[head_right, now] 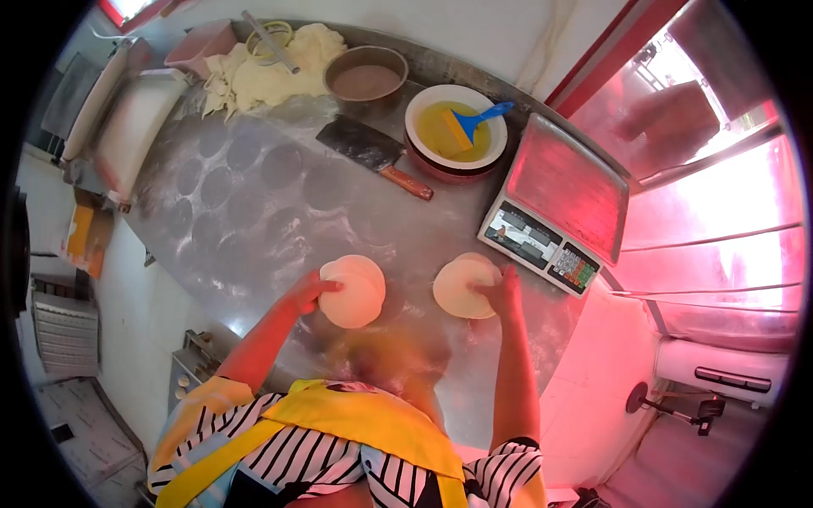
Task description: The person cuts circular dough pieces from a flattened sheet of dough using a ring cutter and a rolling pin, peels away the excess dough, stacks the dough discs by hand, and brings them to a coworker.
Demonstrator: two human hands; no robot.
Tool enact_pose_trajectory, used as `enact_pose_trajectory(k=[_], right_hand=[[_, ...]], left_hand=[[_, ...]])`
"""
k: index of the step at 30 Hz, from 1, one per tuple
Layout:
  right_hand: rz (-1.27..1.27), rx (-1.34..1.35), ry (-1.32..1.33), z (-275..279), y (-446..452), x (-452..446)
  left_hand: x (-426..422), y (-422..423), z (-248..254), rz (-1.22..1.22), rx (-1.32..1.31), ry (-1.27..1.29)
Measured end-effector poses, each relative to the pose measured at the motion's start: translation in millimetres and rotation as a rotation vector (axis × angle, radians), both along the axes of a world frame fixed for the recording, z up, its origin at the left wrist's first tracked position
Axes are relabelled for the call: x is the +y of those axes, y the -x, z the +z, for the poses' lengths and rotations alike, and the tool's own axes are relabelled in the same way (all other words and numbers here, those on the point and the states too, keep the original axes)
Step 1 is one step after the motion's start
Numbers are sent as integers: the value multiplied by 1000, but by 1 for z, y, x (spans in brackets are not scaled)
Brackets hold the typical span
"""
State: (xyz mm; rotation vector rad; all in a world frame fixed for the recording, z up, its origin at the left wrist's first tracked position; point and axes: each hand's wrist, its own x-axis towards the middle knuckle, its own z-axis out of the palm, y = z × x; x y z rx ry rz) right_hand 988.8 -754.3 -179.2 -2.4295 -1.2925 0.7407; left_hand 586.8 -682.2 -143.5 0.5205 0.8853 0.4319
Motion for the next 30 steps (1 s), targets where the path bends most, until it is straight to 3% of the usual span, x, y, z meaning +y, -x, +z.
enact_pose_trajectory(k=[3, 5, 6, 8, 10, 11, 12, 14, 16, 18, 21, 24, 26, 28, 30], right_hand=[[-98, 555, 200, 7, -15, 10], [-110, 686, 200, 3, -15, 12], [-88, 627, 139, -2, -13, 9], [-27, 178, -120, -27, 7, -7], [-122, 337, -52, 12, 33, -21], [-176, 320, -24, 10, 40, -24], [-131, 114, -121, 0, 41, -28], [-226, 400, -87, 36, 44, -35], [-205, 570, -313, 39, 49, -51], [-194, 829, -366, 108, 60, -85], [-291, 1424, -469, 178, 74, -144], [-279, 1424, -383, 148, 68, -189], [-376, 1157, -357, 137, 59, -226], [-466, 977, -385, 134, 47, -270], [-581, 992, -407, 113, 32, -318]], left_hand=[[-8, 7, -14, 19, -31, -24], [-13, 4, -24, 83, -85, 25], [-17, 4, -31, 103, -111, 56], [-26, 0, -41, 122, -158, 119], [-42, -9, -42, 185, -177, 190], [-54, -10, -43, 244, -171, 229], [-66, -9, -47, 273, -238, 223], [-83, -12, -50, 279, -295, 193], [-99, -10, -38, 241, -267, 147], [-110, -19, -21, 220, -236, 99], [-136, -65, 2, 149, -296, 102], [-171, -136, 5, 12, -436, 59], [-194, -171, -7, -223, -299, -368], [-215, -206, -3, -371, -298, -281], [-245, -248, -1, -568, -298, -491]])
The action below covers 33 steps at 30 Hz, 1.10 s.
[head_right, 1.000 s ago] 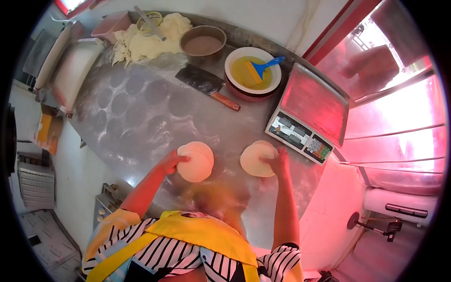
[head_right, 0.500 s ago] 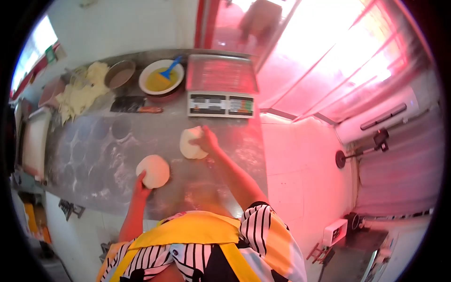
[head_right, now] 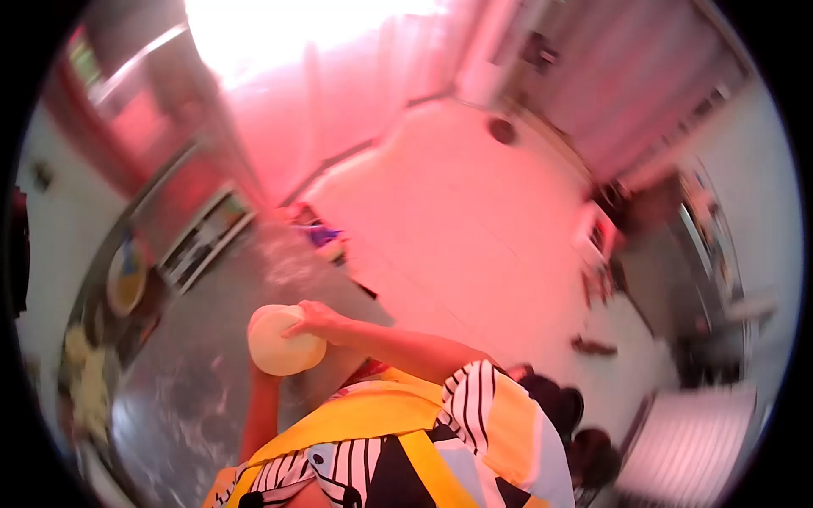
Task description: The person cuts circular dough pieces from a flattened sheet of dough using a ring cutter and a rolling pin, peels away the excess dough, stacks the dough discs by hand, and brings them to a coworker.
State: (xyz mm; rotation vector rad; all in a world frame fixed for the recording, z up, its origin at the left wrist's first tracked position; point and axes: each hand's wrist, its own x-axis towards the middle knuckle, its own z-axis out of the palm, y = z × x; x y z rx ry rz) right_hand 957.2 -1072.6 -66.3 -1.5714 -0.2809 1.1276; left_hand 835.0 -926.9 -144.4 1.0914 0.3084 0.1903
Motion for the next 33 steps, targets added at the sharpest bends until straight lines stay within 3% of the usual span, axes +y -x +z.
enact_pose_trajectory(k=[2, 4, 9, 13, 16, 19, 23, 26, 28, 30, 33], right_hand=[[-106, 47, -4, -23, -13, -46], [-252, 75, -34, -5, -23, -96], [-540, 12, -169, 0, -71, -214], [-723, -211, -6, -27, -117, -323], [-919, -174, 89, -28, -142, -409], [-1128, -15, -248, -35, -157, -505], [-1626, 178, -538, -21, -153, -611], [-2000, 165, -713, -77, -149, -684], [-2219, 51, -797, -123, -147, -742], [-2369, 54, -858, -112, -119, -802], [-2860, 224, -508, -143, -98, -875]], left_hand=[[-34, -31, -4, -126, -59, -218], [-55, -55, -3, -254, -141, -465], [-141, -170, -24, -456, 60, 109], [-258, -266, -31, -624, 219, 207], [-362, -329, -33, -790, 349, 226], [-458, -375, -33, -906, 483, 207], [-574, -446, -33, -919, 631, 161], [-651, -521, -55, -1008, 626, 68], [-716, -549, -42, -1037, 637, -19], [-798, -574, -26, -1104, 625, -106], [-908, -593, -16, -1237, 603, -156]])
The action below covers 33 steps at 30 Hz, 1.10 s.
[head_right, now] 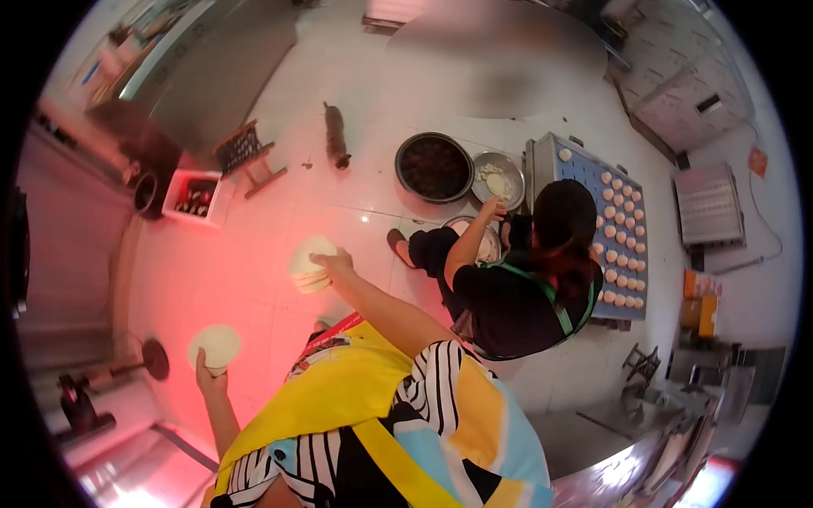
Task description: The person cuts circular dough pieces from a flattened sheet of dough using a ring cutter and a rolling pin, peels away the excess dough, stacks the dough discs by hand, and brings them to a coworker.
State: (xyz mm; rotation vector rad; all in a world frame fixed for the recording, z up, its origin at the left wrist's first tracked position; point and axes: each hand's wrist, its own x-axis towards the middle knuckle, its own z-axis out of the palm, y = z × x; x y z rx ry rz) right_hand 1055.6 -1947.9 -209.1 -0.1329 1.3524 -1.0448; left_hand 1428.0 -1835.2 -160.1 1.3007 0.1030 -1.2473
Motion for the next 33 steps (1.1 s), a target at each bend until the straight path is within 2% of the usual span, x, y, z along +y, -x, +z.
enact_pose_trajectory(k=[6, 8, 10, 12, 14, 16, 18, 19, 20, 22, 24, 26, 28, 29, 30, 32, 33], right_hand=[[-576, -208, 141, -43, 114, -85], [-711, -134, 272, -128, 174, -110], [-785, -272, 233, -101, 235, -129], [-964, -102, 166, -141, 304, -156], [-1178, -47, 247, -135, 366, -180], [-1279, -50, 439, -120, 427, -196], [-1395, -28, 213, -109, 473, -198], [-1365, -7, -42, -97, 478, -200], [-1372, -65, -413, -108, 488, -212], [-1003, -67, -56, -109, 442, -229], [-692, -205, -4, -150, 384, -265], [-442, -451, 405, -155, 292, -305], [-165, -445, 470, -95, 264, -357], [-307, -863, 188, -26, 265, -386], [-364, -1107, 639, -29, 253, -407], [-555, -817, 603, -25, 258, -434], [-565, -677, 538, -20, 262, -444]], left_hand=[[-206, 42, 26, -347, -48, 31], [-261, 76, 31, -442, -53, 30], [-316, 118, 34, -536, -39, 40], [-361, 162, 36, -621, -41, 54], [-408, 198, 44, -727, -67, 41], [-458, 254, 54, -831, -32, 10], [-483, 295, 70, -956, -70, 36], [-499, 313, 72, -1007, -107, 28], [-517, 333, 73, -1056, -141, 24], [-548, 368, 76, -1154, -147, 10], [-579, 412, 76, -1265, -82, 1], [-611, 451, 73, -1425, -2, -55], [-641, 479, 58, -1596, 45, -108], [-658, 490, 50, -1679, 23, -185], [-673, 503, 45, -1761, -10, -140], [-701, 539, 39, -1923, -63, -36], [-714, 556, 43, -2009, -299, -15]])
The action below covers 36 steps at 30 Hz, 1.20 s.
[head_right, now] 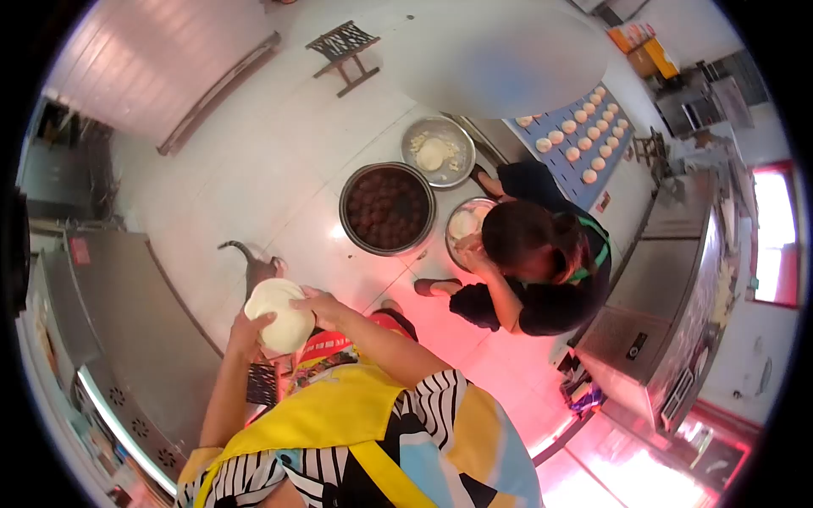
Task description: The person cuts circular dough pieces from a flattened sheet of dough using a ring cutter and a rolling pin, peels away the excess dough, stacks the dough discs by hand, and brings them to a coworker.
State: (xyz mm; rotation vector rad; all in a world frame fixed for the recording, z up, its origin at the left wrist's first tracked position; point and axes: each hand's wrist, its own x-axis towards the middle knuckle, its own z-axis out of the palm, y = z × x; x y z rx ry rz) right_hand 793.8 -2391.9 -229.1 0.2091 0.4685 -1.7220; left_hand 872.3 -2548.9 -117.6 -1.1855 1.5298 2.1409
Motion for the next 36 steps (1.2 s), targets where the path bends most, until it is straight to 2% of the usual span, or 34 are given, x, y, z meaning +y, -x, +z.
enact_pose_trajectory(k=[2, 5, 7, 8, 10, 11, 14, 15, 16, 17, 18, 20, 21, 22, 23, 24, 26, 27, 30, 33, 34, 36], right_hand=[[-23, 208, -213, 9, 16, -16], [-229, 144, -292, 3, 40, -23], [-442, 21, -459, 0, 66, -20], [-542, -33, -540, -3, 87, -15], [-777, 86, -297, -25, 133, 7], [-850, 76, -388, -20, 162, 19], [-1138, 256, -258, -57, 249, 68], [-1153, 209, -322, -55, 276, 86], [-1240, 114, -157, -69, 296, 105], [-1162, -119, -596, -74, 298, 121], [-946, -108, -802, -116, 292, 136], [-566, 52, -1188, -149, 278, 131], [-401, 201, -1374, -143, 258, 116], [-317, 221, -1361, -148, 238, 104], [106, 497, -1337, -174, 225, 100], [-63, 468, -1293, -207, 183, 85], [-187, 169, -1193, -164, 133, 62], [-139, -81, -1106, -151, 115, 61], [67, 115, -1247, -173, 69, 71], [207, 154, -1392, -165, 56, 89], [221, 134, -1398, -164, 54, 91], [77, 148, -1426, -148, 38, 88]], left_hand=[[-23, 23, -14, -84, 56, -72], [-46, 68, -15, -170, 25, -168], [-60, 96, -18, -209, -2, -207], [-60, 112, -11, -136, 7, -194], [-69, 144, 8, -141, 5, -240], [-73, 159, 11, -132, 9, -260], [-98, 182, 2, -134, -13, -233], [-105, 186, -1, -131, -20, -230], [-112, 186, -5, -140, -43, -222], [-121, 185, -11, -139, -88, -194], [-130, 184, -18, -137, -131, -168], [-149, 181, -30, -130, -207, -75], [-160, 174, -37, -127, -252, -13], [-172, 165, -46, -124, -295, 47], [-185, 159, -54, -124, -335, 108], [-198, 152, -58, -125, -381, 136], [-223, 136, -67, -137, -475, 191], [-234, 131, -69, -147, -482, 215], [-264, 121, -76, -191, -483, 259], [-282, 135, -86, -253, -465, 258], [-286, 142, -91, -307, -435, 259], [-290, 164, -98, -409, -376, 260]])
